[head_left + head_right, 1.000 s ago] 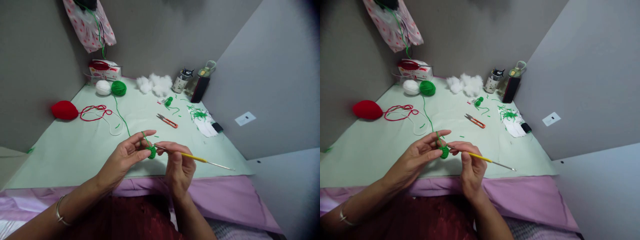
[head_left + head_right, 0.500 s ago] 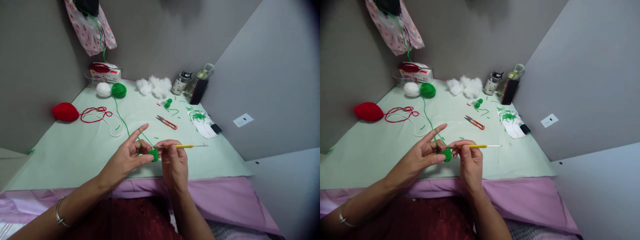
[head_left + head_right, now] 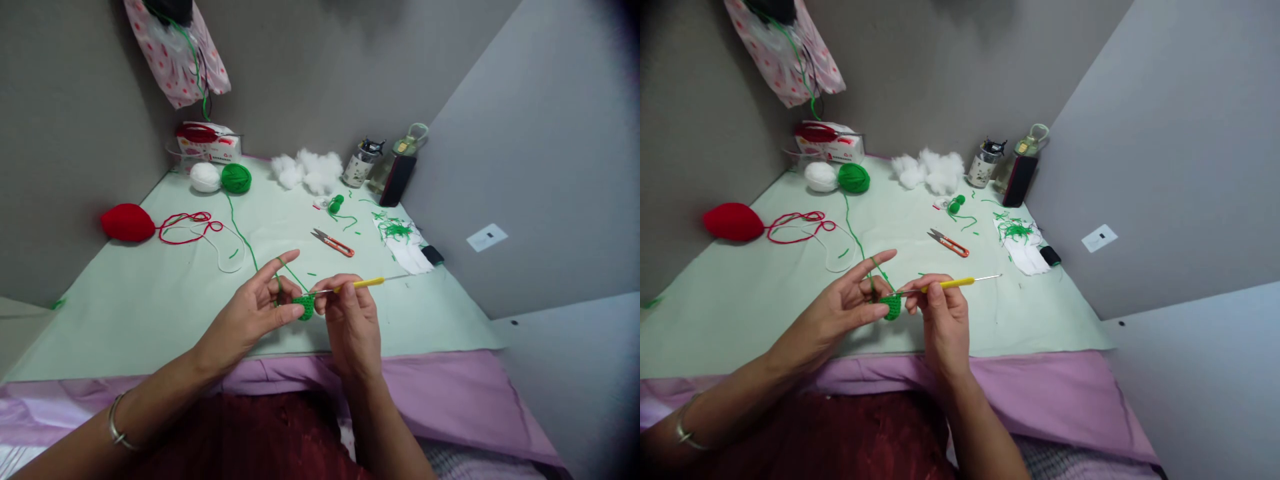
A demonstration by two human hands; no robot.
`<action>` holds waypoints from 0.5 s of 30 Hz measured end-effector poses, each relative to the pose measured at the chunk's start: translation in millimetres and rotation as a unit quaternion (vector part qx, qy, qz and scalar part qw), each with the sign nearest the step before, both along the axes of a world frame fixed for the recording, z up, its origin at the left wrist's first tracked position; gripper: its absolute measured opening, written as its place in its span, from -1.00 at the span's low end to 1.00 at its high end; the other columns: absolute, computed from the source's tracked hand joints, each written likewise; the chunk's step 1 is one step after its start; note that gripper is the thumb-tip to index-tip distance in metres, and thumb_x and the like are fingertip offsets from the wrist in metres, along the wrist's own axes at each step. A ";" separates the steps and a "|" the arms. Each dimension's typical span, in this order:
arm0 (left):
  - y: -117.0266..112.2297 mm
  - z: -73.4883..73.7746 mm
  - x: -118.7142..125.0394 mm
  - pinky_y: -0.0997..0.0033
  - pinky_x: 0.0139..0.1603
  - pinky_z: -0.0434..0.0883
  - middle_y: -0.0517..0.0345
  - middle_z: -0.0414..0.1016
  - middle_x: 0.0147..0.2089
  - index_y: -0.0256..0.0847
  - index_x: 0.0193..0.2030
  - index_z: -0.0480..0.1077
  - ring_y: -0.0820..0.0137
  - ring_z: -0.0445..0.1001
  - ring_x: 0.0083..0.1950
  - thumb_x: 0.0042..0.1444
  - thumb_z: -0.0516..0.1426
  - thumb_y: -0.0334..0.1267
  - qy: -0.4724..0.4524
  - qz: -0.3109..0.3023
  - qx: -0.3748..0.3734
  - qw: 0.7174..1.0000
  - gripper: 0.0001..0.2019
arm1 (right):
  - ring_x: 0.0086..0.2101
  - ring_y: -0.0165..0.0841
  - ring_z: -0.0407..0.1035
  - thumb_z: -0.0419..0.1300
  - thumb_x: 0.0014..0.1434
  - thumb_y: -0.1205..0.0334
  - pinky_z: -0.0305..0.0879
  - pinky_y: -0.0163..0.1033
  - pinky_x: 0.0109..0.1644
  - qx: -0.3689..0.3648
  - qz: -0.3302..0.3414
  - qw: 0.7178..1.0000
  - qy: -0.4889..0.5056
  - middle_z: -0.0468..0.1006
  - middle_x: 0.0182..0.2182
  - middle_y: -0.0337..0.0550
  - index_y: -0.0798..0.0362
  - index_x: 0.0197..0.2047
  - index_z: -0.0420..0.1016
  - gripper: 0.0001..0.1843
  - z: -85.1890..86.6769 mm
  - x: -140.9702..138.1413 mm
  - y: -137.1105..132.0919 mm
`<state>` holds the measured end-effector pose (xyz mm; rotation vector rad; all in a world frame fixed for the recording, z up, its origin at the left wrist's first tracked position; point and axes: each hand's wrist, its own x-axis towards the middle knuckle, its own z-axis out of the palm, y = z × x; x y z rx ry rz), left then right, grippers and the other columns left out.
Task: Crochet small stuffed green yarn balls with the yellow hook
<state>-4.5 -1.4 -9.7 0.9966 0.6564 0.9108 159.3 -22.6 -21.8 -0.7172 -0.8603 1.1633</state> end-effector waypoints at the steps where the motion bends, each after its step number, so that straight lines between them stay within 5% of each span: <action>1: 0.2 0.0 0.0 0.33 -0.04 0.37 0.24 0.45 -0.18 -0.08 0.50 0.12 0.40 0.48 -0.13 0.18 0.36 -0.28 0.002 -0.001 0.000 1.000 -0.20 | -0.43 -0.48 0.39 0.25 0.36 0.07 0.32 -0.33 -0.29 0.000 0.000 1.000 0.000 0.65 -0.35 -0.21 -0.03 -0.25 0.63 -0.79 0.2 0.0 -0.1; 10: 1.7 2.1 -0.8 0.29 -0.03 0.34 0.21 0.46 -0.18 -0.07 0.50 0.13 0.37 0.42 -0.11 0.18 0.35 -0.26 0.039 -0.002 0.013 0.999 -0.20 | -0.40 -0.45 0.42 0.19 0.41 0.09 0.34 -0.30 -0.25 0.017 0.027 0.998 -0.046 0.62 -0.35 -0.23 -0.01 -0.25 0.59 -0.76 3.7 8.0 0.7; 15: 1.8 5.8 -1.3 0.25 0.06 0.33 0.22 0.45 -0.20 -0.11 0.51 0.11 0.36 0.42 -0.11 0.17 0.34 -0.27 0.081 0.010 0.042 0.996 -0.19 | -0.32 -0.40 0.47 0.09 0.46 0.19 0.41 -0.20 -0.16 0.068 0.002 0.980 -0.185 0.62 -0.27 -0.21 -0.04 -0.18 0.58 -0.75 6.7 16.0 -5.3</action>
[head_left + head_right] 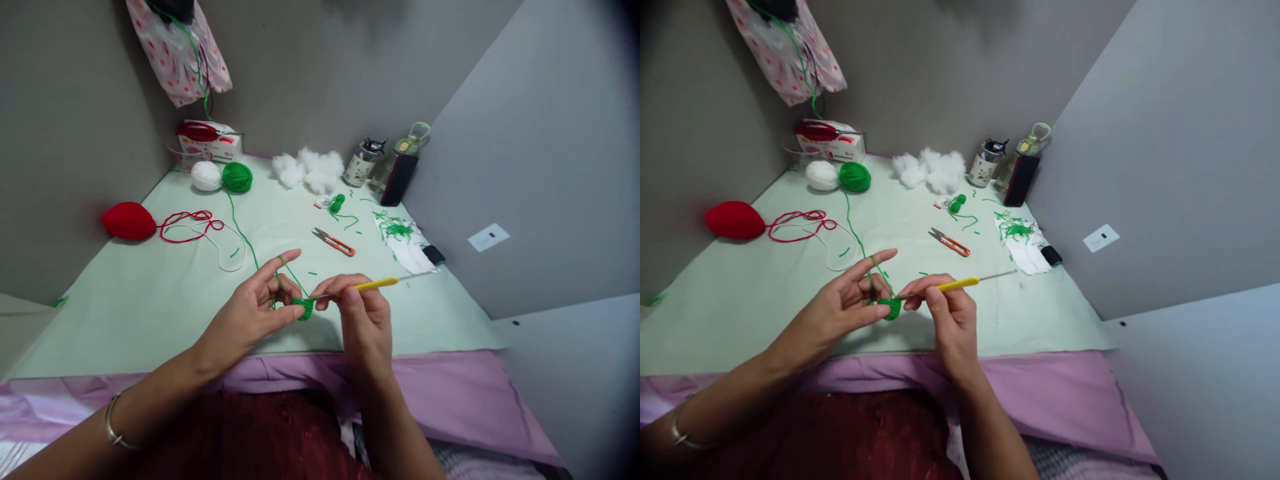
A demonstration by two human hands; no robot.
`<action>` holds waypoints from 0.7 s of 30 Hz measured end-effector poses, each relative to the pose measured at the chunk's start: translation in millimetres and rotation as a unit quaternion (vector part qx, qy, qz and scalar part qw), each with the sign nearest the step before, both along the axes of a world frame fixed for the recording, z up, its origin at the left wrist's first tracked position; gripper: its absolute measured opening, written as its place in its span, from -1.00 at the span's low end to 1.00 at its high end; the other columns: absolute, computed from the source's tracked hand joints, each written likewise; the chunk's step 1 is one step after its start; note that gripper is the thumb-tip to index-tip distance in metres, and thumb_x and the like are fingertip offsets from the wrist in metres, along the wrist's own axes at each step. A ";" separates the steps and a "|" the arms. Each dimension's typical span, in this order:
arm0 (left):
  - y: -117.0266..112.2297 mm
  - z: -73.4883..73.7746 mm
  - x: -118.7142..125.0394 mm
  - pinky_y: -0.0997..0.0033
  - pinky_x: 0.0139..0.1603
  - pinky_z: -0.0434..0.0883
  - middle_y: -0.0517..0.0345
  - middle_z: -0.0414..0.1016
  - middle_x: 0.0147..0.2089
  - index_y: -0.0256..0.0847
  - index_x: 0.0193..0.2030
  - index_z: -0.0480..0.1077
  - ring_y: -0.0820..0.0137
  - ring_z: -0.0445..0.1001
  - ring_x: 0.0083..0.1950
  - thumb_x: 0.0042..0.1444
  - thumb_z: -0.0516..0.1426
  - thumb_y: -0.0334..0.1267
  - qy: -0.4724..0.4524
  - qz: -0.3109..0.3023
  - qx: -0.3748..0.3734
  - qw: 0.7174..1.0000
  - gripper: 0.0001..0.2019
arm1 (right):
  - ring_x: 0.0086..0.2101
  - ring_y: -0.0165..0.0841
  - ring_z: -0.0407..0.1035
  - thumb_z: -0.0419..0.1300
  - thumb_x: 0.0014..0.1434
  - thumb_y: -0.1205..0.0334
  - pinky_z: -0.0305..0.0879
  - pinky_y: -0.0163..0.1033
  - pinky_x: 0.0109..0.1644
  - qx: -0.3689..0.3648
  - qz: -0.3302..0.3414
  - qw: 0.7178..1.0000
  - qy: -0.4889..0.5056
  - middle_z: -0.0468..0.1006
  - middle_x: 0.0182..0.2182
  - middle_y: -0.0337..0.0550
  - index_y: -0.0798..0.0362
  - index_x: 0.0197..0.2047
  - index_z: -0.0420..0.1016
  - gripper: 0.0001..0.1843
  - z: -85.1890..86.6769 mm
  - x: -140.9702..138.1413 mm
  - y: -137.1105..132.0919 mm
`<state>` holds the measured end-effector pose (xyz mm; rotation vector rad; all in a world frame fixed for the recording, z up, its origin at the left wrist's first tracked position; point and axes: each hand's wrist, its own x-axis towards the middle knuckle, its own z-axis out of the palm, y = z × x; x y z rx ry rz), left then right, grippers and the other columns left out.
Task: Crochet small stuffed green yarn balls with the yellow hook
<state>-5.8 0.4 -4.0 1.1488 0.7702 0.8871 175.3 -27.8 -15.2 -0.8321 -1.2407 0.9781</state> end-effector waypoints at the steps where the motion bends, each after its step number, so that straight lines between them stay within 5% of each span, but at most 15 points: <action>1: -0.3 0.3 0.3 0.24 0.08 0.32 0.22 0.45 -0.21 -0.12 0.51 0.12 0.36 0.41 -0.12 0.17 0.34 -0.27 0.015 0.010 0.016 1.000 -0.19 | -0.29 -0.38 0.49 0.07 0.47 0.23 0.42 -0.18 -0.12 0.025 -0.012 0.999 -0.047 0.62 -0.26 -0.20 -0.05 -0.15 0.59 -0.75 1.2 1.2 -2.4; 5: -5.0 -1.0 2.4 0.24 0.12 0.33 0.23 0.43 -0.22 -0.10 0.47 0.20 0.35 0.40 -0.11 0.18 0.31 -0.28 0.072 0.064 0.091 0.991 -0.27 | -0.14 -0.30 0.52 0.05 0.44 0.36 0.44 -0.12 -0.04 0.137 -0.023 0.961 -0.240 0.63 -0.21 -0.14 -0.06 -0.05 0.55 -0.75 5.5 4.9 -10.4; 12: -11.5 -2.8 6.1 0.28 0.11 0.37 0.23 0.47 -0.26 -0.06 0.39 0.36 0.36 0.46 -0.18 0.17 0.29 -0.31 0.159 0.123 0.184 0.962 -0.38 | -0.18 -0.28 0.56 0.11 0.37 0.44 0.50 -0.13 -0.12 0.234 -0.080 0.894 -0.373 0.67 -0.16 -0.08 -0.07 0.18 0.48 -0.61 -3.8 6.6 -9.6; 17: -8.6 3.3 8.1 0.41 -0.12 0.40 0.25 0.46 -0.27 -0.13 0.45 0.26 0.44 0.39 -0.27 0.02 0.40 -0.32 0.048 0.096 0.039 0.993 -0.17 | -0.11 -0.25 0.58 0.27 0.27 0.46 0.55 -0.14 -0.10 0.306 -0.153 0.835 -0.431 0.68 -0.07 -0.12 -0.30 0.27 0.49 -0.40 -18.7 1.9 -12.9; 19: -6.5 6.2 6.7 0.52 -0.37 0.30 0.26 0.46 -0.26 -0.14 0.48 0.20 0.55 0.27 -0.42 0.03 0.42 -0.27 -0.034 0.024 -0.075 0.996 -0.13 | -0.10 -0.24 0.57 0.29 0.25 0.49 0.55 -0.13 -0.11 0.302 -0.182 0.850 -0.392 0.67 -0.06 -0.12 -0.33 0.25 0.51 -0.38 -21.2 -0.3 -15.2; 21: -4.2 8.3 4.0 0.59 -0.54 0.08 0.29 0.42 -0.29 -0.17 0.45 0.23 0.67 0.08 -0.53 0.07 0.41 -0.25 -0.092 -0.028 -0.151 0.984 -0.18 | -0.12 -0.23 0.56 0.25 0.30 0.44 0.54 -0.10 -0.13 0.268 -0.173 0.894 -0.316 0.67 -0.08 -0.10 -0.29 0.20 0.57 -0.49 -19.7 -2.2 -16.3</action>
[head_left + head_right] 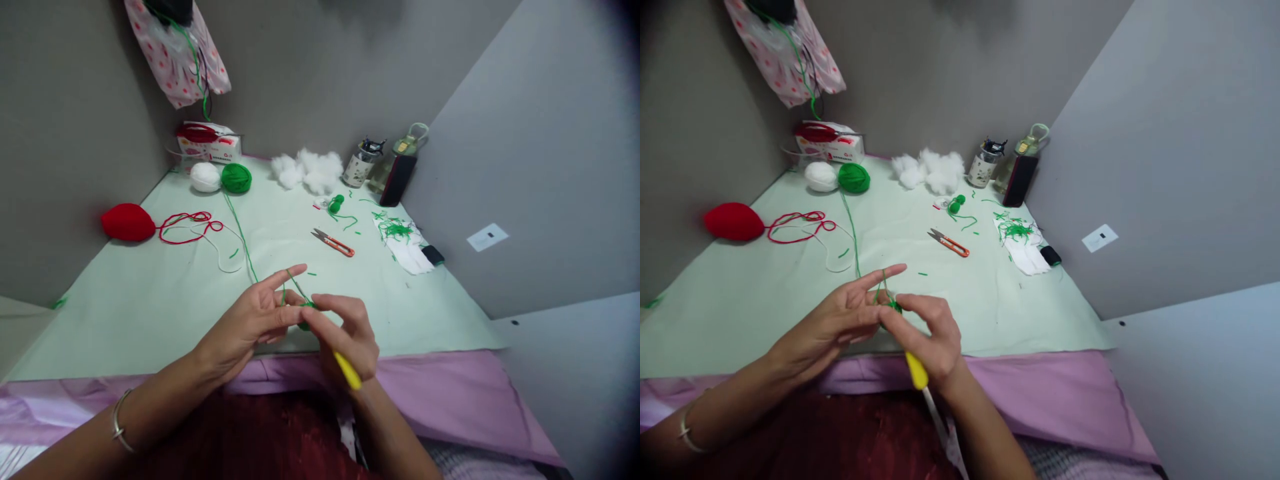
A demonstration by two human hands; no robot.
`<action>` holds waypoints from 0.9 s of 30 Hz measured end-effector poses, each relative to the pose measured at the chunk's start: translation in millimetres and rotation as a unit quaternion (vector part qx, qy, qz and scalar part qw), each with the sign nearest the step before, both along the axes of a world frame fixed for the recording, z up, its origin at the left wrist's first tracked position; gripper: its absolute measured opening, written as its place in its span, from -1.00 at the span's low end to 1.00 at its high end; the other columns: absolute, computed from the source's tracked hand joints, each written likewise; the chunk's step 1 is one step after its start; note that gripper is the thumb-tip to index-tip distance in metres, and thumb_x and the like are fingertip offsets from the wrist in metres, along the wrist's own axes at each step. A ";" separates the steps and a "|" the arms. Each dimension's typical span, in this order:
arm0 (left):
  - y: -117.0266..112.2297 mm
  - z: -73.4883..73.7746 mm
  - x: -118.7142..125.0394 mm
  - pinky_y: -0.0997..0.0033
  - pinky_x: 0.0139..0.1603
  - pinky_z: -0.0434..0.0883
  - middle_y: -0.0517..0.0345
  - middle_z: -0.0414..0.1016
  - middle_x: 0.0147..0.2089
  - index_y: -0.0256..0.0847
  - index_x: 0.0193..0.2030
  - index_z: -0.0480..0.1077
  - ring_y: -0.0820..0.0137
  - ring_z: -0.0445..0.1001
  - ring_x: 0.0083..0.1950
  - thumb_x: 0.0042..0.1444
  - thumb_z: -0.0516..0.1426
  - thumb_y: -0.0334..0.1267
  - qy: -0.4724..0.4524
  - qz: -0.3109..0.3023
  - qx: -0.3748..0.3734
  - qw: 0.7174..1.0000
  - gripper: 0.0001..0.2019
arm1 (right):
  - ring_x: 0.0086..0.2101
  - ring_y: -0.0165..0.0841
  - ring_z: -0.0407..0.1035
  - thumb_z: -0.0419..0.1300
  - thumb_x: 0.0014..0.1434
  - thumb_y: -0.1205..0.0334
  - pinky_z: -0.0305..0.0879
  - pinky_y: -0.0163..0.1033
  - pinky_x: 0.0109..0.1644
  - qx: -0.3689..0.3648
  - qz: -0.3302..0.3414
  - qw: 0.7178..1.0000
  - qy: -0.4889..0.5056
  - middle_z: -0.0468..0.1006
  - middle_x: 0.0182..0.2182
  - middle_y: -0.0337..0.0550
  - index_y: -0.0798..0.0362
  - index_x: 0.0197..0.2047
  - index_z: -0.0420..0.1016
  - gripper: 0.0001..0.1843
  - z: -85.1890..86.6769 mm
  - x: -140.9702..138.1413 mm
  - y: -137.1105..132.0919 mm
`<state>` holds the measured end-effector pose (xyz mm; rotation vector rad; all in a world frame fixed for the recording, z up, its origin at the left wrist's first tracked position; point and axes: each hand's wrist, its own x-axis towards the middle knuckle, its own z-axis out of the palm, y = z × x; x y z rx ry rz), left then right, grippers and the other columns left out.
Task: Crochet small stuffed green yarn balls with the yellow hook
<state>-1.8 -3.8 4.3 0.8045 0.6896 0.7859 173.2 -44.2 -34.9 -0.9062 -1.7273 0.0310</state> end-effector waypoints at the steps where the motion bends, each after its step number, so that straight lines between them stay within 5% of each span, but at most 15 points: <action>1: 1.0 0.6 -1.6 0.60 -0.57 -0.02 0.31 0.38 -0.32 -0.20 0.42 0.26 0.70 -0.02 -0.56 0.09 0.41 -0.26 -0.016 -0.006 -0.017 1.000 -0.23 | -0.15 -0.23 0.56 0.22 0.33 0.40 0.53 -0.08 -0.16 -0.027 0.017 0.998 0.056 0.67 -0.12 -0.10 -0.26 0.15 0.61 -0.57 2.1 -0.8 0.1; 3: 2.3 0.7 -4.4 0.59 -0.60 -0.11 0.34 0.34 -0.33 -0.20 0.37 0.34 0.74 -0.12 -0.58 0.11 0.40 -0.28 -0.026 0.000 -0.020 0.999 -0.32 | -0.27 -0.25 0.53 0.15 0.39 0.33 0.49 -0.07 -0.21 -0.090 0.046 0.979 0.178 0.66 -0.23 -0.12 -0.18 0.01 0.66 -0.70 7.3 -2.3 1.6; 6: 1.6 -1.7 -4.7 0.58 -0.59 -0.05 0.26 0.38 -0.23 -0.12 0.34 0.38 0.71 0.00 -0.55 0.13 0.38 -0.29 -0.012 0.020 0.015 1.000 -0.37 | -0.39 -0.33 0.44 0.13 0.42 0.28 0.42 -0.12 -0.27 -0.165 0.101 0.928 0.319 0.61 -0.32 -0.16 -0.10 -0.15 0.65 -0.76 12.4 -5.2 5.4; 12: -2.3 -4.8 2.7 0.52 -0.39 0.24 0.20 0.44 -0.16 -0.01 0.45 0.26 0.59 0.20 -0.42 0.14 0.37 -0.29 0.045 0.044 0.104 0.993 -0.25 | -0.37 -0.36 0.43 0.19 0.39 0.24 0.39 -0.18 -0.26 -0.205 0.156 0.899 0.355 0.57 -0.33 -0.18 -0.06 -0.18 0.66 -0.81 11.1 -10.0 10.6; 21: 0.4 2.8 -3.0 0.59 -0.57 0.02 0.18 0.40 -0.20 -0.19 0.26 0.47 0.67 0.01 -0.51 0.07 0.31 -0.34 -0.080 -0.065 -0.024 0.994 -0.45 | -0.48 -0.45 0.34 0.25 0.34 0.12 0.31 -0.31 -0.39 -0.307 0.227 0.799 0.464 0.50 -0.45 -0.23 -0.01 -0.30 0.63 -0.79 20.4 -1.9 17.3; 23: -1.1 0.5 0.4 0.60 -0.56 0.07 0.22 0.40 -0.24 -0.17 0.27 0.46 0.67 0.08 -0.52 0.10 0.32 -0.34 -0.077 -0.041 0.000 0.996 -0.45 | -0.48 -0.44 0.33 0.25 0.35 0.10 0.31 -0.30 -0.38 -0.304 0.234 0.803 0.456 0.52 -0.43 -0.23 -0.03 -0.29 0.63 -0.79 18.4 -4.1 16.5; 27: -4.7 -3.1 6.3 0.58 -0.52 0.16 0.22 0.43 -0.23 -0.11 0.36 0.36 0.64 0.21 -0.50 0.13 0.35 -0.32 -0.046 -0.002 0.058 0.997 -0.36 | -0.35 -0.37 0.41 0.25 0.36 0.13 0.36 -0.22 -0.26 -0.243 0.196 0.873 0.375 0.57 -0.31 -0.16 -0.06 -0.22 0.67 -0.82 10.8 -9.0 13.7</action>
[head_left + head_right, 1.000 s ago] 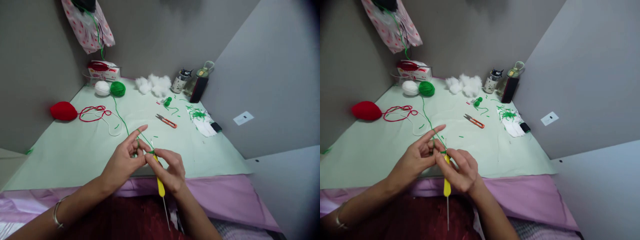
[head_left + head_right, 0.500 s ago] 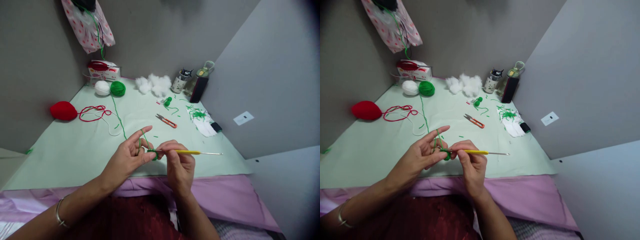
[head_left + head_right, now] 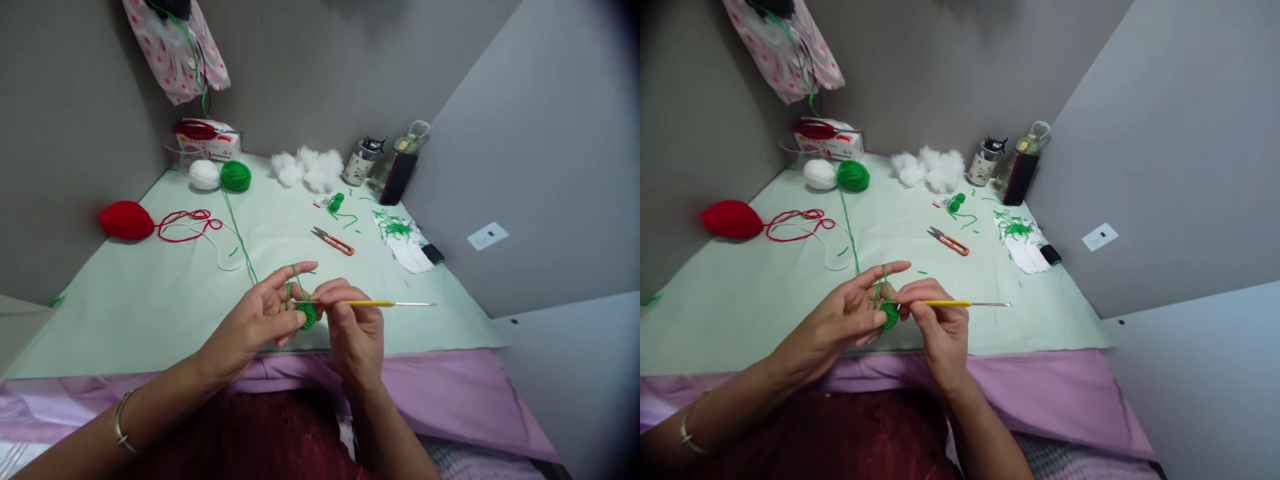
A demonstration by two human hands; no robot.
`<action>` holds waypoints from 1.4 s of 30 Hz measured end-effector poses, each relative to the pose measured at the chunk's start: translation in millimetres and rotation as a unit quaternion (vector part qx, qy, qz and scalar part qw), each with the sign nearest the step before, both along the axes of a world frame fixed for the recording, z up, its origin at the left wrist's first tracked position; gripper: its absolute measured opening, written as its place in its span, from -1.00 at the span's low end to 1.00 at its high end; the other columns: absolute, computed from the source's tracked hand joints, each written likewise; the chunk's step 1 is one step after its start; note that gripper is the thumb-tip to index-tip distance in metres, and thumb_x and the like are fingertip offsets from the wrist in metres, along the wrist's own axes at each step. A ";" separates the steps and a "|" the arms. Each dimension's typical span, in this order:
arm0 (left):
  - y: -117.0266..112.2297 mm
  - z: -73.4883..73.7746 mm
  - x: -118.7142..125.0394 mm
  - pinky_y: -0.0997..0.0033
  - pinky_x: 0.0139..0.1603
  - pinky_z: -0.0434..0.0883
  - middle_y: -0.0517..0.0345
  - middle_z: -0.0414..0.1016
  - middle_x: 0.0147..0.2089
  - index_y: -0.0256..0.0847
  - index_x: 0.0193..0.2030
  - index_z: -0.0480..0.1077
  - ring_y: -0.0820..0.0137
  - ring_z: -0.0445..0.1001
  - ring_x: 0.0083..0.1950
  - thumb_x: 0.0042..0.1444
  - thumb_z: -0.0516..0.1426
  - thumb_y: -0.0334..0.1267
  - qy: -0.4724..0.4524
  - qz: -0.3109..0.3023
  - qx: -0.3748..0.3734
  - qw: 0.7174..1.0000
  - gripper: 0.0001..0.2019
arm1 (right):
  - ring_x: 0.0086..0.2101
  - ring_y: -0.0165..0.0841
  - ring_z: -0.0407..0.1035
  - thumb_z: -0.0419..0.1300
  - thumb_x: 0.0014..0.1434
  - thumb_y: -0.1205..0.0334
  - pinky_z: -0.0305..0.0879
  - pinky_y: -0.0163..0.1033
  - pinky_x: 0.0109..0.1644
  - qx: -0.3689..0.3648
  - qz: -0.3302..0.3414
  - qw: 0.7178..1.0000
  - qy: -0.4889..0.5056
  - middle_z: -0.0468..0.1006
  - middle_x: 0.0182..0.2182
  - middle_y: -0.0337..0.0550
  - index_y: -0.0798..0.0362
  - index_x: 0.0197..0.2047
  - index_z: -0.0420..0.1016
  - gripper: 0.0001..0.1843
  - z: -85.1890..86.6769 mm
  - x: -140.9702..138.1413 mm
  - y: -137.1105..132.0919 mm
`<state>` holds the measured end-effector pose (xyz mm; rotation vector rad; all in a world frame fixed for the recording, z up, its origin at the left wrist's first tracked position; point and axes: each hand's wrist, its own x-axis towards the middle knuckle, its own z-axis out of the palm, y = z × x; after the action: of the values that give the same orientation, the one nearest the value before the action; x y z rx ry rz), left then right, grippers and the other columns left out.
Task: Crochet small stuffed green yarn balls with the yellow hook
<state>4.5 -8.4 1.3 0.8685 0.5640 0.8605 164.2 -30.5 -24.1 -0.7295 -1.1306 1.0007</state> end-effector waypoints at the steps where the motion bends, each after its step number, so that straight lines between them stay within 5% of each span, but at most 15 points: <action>1: -0.4 -0.1 0.3 0.57 -0.52 0.16 0.22 0.44 -0.22 -0.10 0.38 0.34 0.64 0.21 -0.50 0.13 0.35 -0.32 0.000 -0.003 -0.001 1.000 -0.34 | -0.33 -0.36 0.41 0.24 0.36 0.13 0.36 -0.22 -0.25 0.011 -0.004 1.000 -0.014 0.58 -0.29 -0.16 -0.08 -0.21 0.68 -0.83 -1.5 -0.6 -0.3; 9: 2.1 4.0 -6.3 0.55 -0.54 0.01 0.09 0.49 -0.19 -0.19 0.44 0.28 0.63 0.04 -0.50 0.04 0.33 -0.33 -0.011 -0.034 -0.073 0.997 -0.22 | -0.41 -0.39 0.38 0.27 0.34 0.07 0.38 -0.22 -0.29 -0.030 -0.005 0.999 0.045 0.55 -0.37 -0.19 -0.04 -0.26 0.64 -0.80 2.0 -0.6 1.8; 14: 2.6 3.4 -7.2 0.50 -0.51 -0.01 0.02 0.52 -0.16 -0.14 0.39 0.36 0.53 0.14 -0.44 -0.01 0.32 -0.33 0.001 -0.039 -0.094 0.995 -0.25 | -0.42 -0.42 0.39 0.27 0.34 0.12 0.37 -0.25 -0.29 -0.034 0.015 0.997 0.064 0.53 -0.39 -0.21 -0.03 -0.26 0.66 -0.81 5.3 -0.6 0.9; 23: 6.1 0.3 -10.2 0.57 -0.57 -0.05 0.25 0.34 -0.35 -0.24 0.29 0.48 0.66 -0.10 -0.54 0.05 0.28 -0.36 -0.063 -0.081 -0.103 0.989 -0.41 | -0.45 -0.44 0.35 0.27 0.34 0.12 0.34 -0.29 -0.32 -0.048 0.035 0.995 0.081 0.52 -0.43 -0.21 0.00 -0.28 0.66 -0.80 5.2 3.3 3.4; 27: 4.6 -0.1 -5.9 0.59 -0.52 0.14 0.24 0.39 -0.27 -0.21 0.33 0.41 0.65 0.13 -0.51 0.08 0.34 -0.32 -0.019 -0.029 -0.045 0.998 -0.37 | -0.47 -0.45 0.33 0.26 0.35 0.10 0.30 -0.32 -0.36 -0.064 0.045 0.992 0.097 0.51 -0.45 -0.24 -0.03 -0.28 0.65 -0.79 4.2 2.8 3.1; 33: 0.8 -2.4 -2.2 0.47 -0.20 0.38 0.30 0.43 -0.25 -0.04 0.38 0.36 0.52 0.38 -0.30 0.10 0.40 -0.29 0.138 0.032 0.086 0.986 -0.31 | -0.17 -0.33 0.47 0.25 0.37 0.23 0.39 -0.21 -0.09 0.039 -0.052 0.995 -0.073 0.62 -0.29 -0.15 -0.07 -0.19 0.70 -0.83 -2.7 1.3 -0.4; 37: 1.4 -2.7 -7.9 0.34 0.09 0.37 0.25 0.51 -0.20 -0.03 0.37 0.37 0.42 0.47 -0.10 0.19 0.34 -0.24 0.164 0.038 0.121 0.978 -0.40 | -0.31 -0.39 0.42 0.24 0.37 0.20 0.35 -0.25 -0.22 0.004 -0.031 0.999 -0.014 0.60 -0.32 -0.20 -0.07 -0.20 0.68 -0.83 -3.5 3.4 2.3; 42: 2.5 -1.3 -9.5 0.34 0.05 0.40 0.25 0.50 -0.20 -0.05 0.31 0.41 0.42 0.49 -0.12 0.17 0.35 -0.24 0.141 0.045 0.110 0.983 -0.44 | -0.39 -0.47 0.41 0.24 0.37 0.15 0.36 -0.34 -0.29 -0.031 0.015 0.997 0.065 0.58 -0.38 -0.24 -0.02 -0.22 0.66 -0.82 3.0 2.6 5.1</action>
<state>-5.0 -5.9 0.0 1.1839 0.7689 0.8993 166.8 -25.3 -21.0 -0.6880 -1.0038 1.0978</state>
